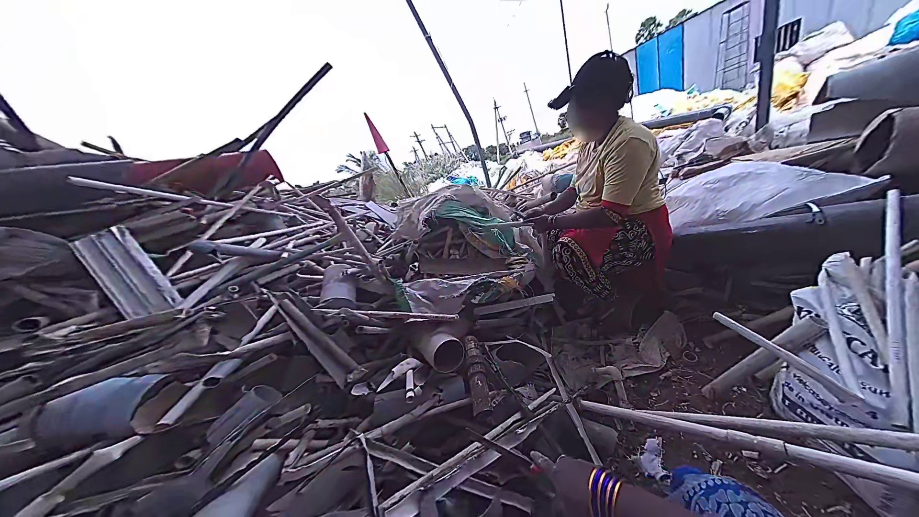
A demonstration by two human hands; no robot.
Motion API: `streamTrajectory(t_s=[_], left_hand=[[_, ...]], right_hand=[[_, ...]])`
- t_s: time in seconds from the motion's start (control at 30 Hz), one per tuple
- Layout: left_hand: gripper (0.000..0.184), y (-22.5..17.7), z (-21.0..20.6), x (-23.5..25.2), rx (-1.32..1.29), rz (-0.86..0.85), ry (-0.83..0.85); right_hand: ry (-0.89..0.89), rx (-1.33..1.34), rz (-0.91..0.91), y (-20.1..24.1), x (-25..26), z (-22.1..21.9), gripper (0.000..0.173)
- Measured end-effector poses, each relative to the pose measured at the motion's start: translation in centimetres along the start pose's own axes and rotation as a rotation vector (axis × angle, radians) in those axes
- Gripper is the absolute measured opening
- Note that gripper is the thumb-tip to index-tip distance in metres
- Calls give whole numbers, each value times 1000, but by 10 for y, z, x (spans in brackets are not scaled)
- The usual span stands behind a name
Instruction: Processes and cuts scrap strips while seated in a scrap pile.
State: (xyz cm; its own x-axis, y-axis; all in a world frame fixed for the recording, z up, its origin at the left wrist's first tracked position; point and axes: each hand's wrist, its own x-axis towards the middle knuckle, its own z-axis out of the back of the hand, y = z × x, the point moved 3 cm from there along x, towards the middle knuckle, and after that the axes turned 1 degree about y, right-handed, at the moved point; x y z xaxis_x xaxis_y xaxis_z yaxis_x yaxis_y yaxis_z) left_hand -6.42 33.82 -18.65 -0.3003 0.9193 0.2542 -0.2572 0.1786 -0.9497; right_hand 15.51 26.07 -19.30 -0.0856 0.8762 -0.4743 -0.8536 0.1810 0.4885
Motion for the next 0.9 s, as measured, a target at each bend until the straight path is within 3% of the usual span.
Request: streamTrajectory(t_s=[0.07, 0.2, 0.3, 0.47, 0.63, 0.7, 0.83, 0.9], left_hand=[[30, 10, 1, 13, -18, 38, -59], [33, 14, 0, 31, 36, 270, -129], [36, 21, 0, 36, 107, 341, -153], [35, 22, 2, 38, 71, 350, -117], [21, 23, 5, 35, -224, 312, -105], [17, 18, 2, 29, -288, 247, -102], [33, 16, 3, 19, -90, 223, -101], [37, 21, 0, 16, -30, 236, -134]], right_hand=[[4, 17, 10, 10, 1, -5, 84], [-62, 105, 96, 29, 4, -7, 69], [-82, 108, 168, 44, 4, -11, 67], [-13, 81, 110, 58, 8, -19, 70], [3, 94, 240, 68, -17, -13, 66], [-6, 84, 191, 64, -22, -9, 68], [0, 122, 23, 37, 6, -10, 84], [6, 135, 16, 37, 3, -13, 81]])
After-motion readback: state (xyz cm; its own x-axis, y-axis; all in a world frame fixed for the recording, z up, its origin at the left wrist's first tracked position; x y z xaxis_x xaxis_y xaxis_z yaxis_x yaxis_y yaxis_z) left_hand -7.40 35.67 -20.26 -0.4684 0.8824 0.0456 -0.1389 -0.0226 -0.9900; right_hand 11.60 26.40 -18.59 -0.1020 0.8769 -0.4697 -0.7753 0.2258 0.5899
